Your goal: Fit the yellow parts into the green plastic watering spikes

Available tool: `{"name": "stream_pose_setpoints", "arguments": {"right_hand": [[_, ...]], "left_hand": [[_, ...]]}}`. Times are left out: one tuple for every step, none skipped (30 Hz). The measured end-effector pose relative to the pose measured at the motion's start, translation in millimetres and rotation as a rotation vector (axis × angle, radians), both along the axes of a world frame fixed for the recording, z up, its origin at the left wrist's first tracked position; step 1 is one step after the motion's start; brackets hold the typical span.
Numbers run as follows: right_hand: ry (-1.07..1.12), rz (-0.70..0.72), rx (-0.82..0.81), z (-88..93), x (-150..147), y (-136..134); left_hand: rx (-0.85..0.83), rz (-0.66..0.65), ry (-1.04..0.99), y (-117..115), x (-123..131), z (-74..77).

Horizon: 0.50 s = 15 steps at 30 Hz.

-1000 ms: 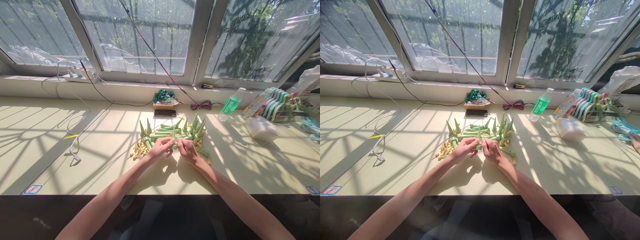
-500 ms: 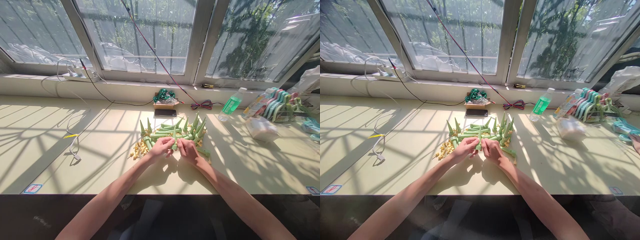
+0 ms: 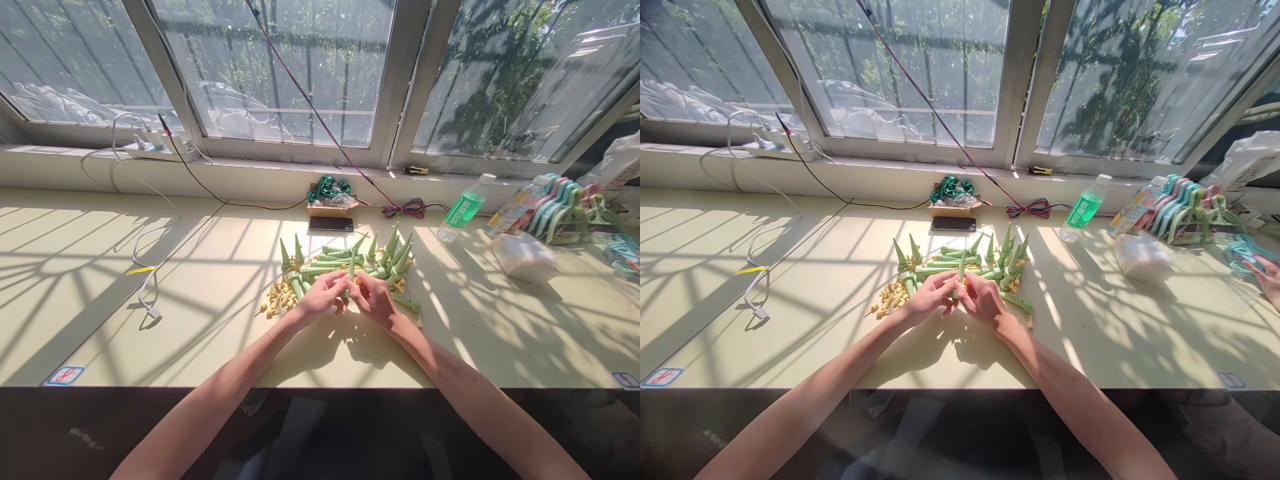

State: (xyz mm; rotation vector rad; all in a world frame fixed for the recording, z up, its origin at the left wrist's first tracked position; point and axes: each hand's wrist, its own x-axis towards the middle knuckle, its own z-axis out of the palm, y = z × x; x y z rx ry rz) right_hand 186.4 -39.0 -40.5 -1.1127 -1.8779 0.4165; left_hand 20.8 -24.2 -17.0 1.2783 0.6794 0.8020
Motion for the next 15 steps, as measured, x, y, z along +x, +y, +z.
{"name": "stream_pose_setpoints", "arguments": {"right_hand": [[-0.017,0.008,-0.006,-1.4,0.4,0.0],[-0.036,0.011,-0.007,-2.5,0.8,-0.1],[-0.057,0.008,-0.005,-3.3,1.1,-0.2],[-0.077,0.004,0.0,-3.7,1.2,-0.4],[-0.092,0.003,0.006,-3.7,1.3,-0.6],[-0.102,0.003,0.012,-3.2,1.2,-0.9],[-0.108,0.007,0.016,-2.4,1.1,-1.1],[-0.11,0.011,0.017,-1.5,0.9,-1.4],[-0.109,0.014,0.014,-0.5,0.7,-1.5],[-0.107,0.018,0.009,0.3,0.6,-1.7],[-0.106,0.021,0.004,0.9,0.5,-1.8],[-0.106,0.024,0.0,1.3,0.5,-1.8],[-0.106,0.027,-0.004,1.5,0.6,-1.8],[-0.107,0.033,-0.008,1.4,0.6,-1.8],[-0.106,0.038,-0.009,1.2,0.7,-1.8]], "left_hand": [[0.003,-0.011,0.005,-0.1,-0.5,-0.4],[0.005,-0.022,0.007,-0.1,-0.9,-0.8],[0.005,-0.035,0.008,0.0,-1.3,-1.3],[0.002,-0.049,0.007,0.1,-1.7,-1.7],[-0.002,-0.063,0.004,0.2,-2.0,-2.1],[-0.006,-0.074,0.001,0.4,-2.2,-2.4],[-0.01,-0.083,-0.003,0.6,-2.3,-2.6],[-0.014,-0.089,-0.007,0.7,-2.4,-2.7],[-0.017,-0.092,-0.01,0.8,-2.4,-2.8],[-0.02,-0.094,-0.011,0.9,-2.4,-2.8],[-0.023,-0.094,-0.013,1.0,-2.4,-2.7],[-0.026,-0.094,-0.014,1.0,-2.5,-2.7],[-0.029,-0.094,-0.015,1.1,-2.6,-2.7],[-0.031,-0.093,-0.016,1.1,-2.7,-2.8],[-0.031,-0.095,-0.017,1.2,-2.8,-2.9]]}}
